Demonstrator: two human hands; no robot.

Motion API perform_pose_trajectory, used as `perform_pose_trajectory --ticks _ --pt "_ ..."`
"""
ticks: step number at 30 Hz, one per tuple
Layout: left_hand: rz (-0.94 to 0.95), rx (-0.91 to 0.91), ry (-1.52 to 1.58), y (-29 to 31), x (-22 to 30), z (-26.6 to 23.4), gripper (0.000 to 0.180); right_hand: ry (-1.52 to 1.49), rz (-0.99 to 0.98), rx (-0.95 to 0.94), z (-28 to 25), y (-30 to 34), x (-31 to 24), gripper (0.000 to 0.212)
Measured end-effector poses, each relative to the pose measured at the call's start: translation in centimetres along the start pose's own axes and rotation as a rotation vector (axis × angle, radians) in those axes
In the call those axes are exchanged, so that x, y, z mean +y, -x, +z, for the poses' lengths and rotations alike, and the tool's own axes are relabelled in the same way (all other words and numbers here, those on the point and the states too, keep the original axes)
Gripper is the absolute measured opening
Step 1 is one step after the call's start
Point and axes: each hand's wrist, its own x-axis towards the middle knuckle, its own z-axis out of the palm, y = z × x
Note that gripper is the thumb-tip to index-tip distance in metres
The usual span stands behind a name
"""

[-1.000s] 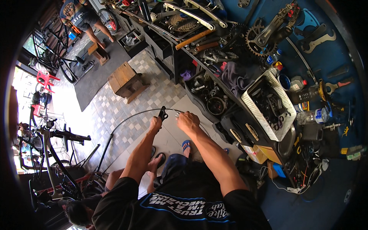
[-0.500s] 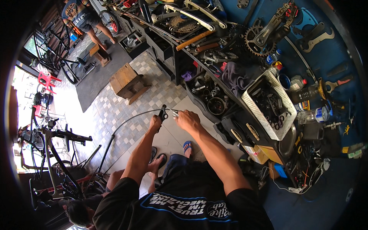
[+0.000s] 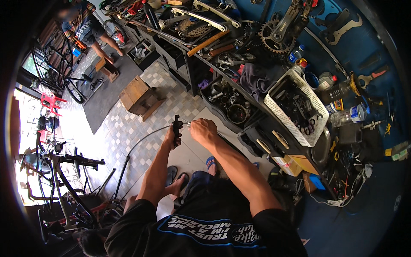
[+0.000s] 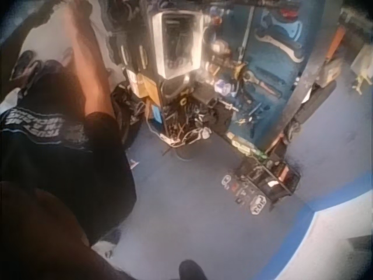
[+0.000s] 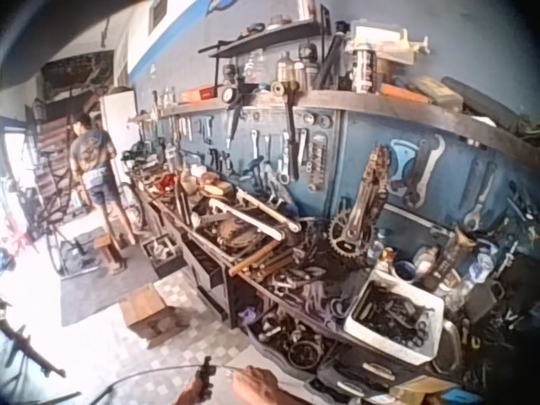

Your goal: The person handles small bicycle parts, applies lubricant, and wipes a brake lever with a cloth. They also use a screwdriver on a component and continue cleaning the brake lever.

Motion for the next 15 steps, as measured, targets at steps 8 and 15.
perform_pose_trajectory --ticks 8,15 --pt "-0.032 -0.002 0.056 0.3 0.7 1.6 0.073 0.087 0.043 -0.084 -2.0 2.4 -3.2 0.03" --pt "-0.019 -0.007 0.085 0.8 0.4 2.4 0.073 0.13 0.095 -0.011 -1.5 1.8 -2.5 0.029"
